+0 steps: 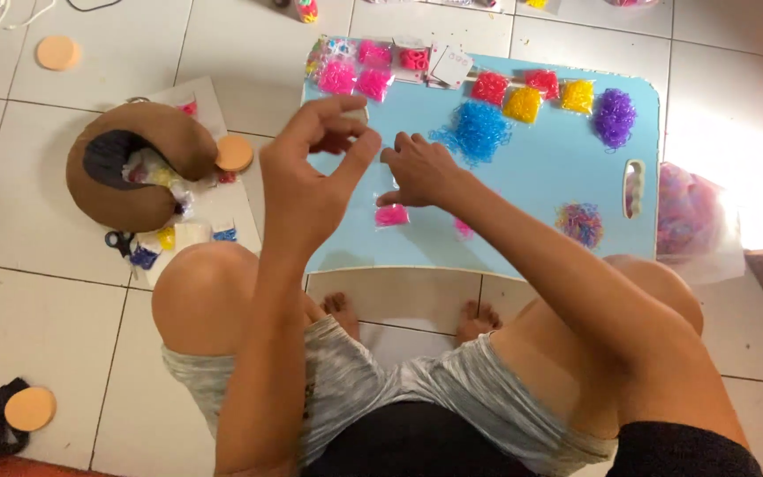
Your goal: Sorting small colorful rubber bands by color into organized piles on a small blue table.
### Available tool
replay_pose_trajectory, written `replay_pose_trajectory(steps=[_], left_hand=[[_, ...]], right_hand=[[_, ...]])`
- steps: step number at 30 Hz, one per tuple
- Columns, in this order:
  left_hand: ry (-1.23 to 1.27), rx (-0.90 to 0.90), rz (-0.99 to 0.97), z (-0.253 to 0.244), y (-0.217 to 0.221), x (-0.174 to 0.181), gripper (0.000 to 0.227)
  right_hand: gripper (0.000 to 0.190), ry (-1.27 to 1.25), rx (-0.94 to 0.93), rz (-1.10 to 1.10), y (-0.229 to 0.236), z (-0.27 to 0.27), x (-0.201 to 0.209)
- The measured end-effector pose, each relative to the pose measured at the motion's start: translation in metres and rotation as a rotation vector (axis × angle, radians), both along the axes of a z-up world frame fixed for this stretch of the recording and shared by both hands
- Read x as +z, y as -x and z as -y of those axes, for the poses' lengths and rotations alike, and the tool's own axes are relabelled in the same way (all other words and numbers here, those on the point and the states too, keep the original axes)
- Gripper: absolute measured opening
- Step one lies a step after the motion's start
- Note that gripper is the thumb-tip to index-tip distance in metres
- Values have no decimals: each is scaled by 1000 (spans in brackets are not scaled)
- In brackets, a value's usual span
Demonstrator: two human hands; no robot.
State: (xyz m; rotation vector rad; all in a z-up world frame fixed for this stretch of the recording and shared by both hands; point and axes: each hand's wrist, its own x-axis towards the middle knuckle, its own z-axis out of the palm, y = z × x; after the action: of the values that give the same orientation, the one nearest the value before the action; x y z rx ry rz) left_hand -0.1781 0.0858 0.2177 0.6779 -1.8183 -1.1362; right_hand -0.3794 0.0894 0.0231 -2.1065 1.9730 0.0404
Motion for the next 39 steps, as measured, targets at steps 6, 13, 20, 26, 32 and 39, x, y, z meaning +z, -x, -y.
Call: replay_pose_trajectory(steps=[6, 13, 20, 26, 32, 39], left_hand=[[-549, 81, -329, 31, 10, -72, 75], [-655, -395, -538, 23, -11, -57, 90], [222, -254, 1104, 22, -3, -87, 51], [137, -273, 1200, 26, 16, -98, 78], [-209, -254, 476, 4, 50, -93, 79], [-770, -375, -400, -26, 92, -120, 26]], right_hand=[[24, 108, 26, 22, 3, 0, 1], [69, -17, -49, 136, -8, -26, 19], [36, 6, -44, 108, 0, -32, -14], [28, 163, -34, 118, 27, -36, 25], [40, 364, -262, 513, 35, -82, 129], [45, 762, -282, 576, 41, -111, 185]])
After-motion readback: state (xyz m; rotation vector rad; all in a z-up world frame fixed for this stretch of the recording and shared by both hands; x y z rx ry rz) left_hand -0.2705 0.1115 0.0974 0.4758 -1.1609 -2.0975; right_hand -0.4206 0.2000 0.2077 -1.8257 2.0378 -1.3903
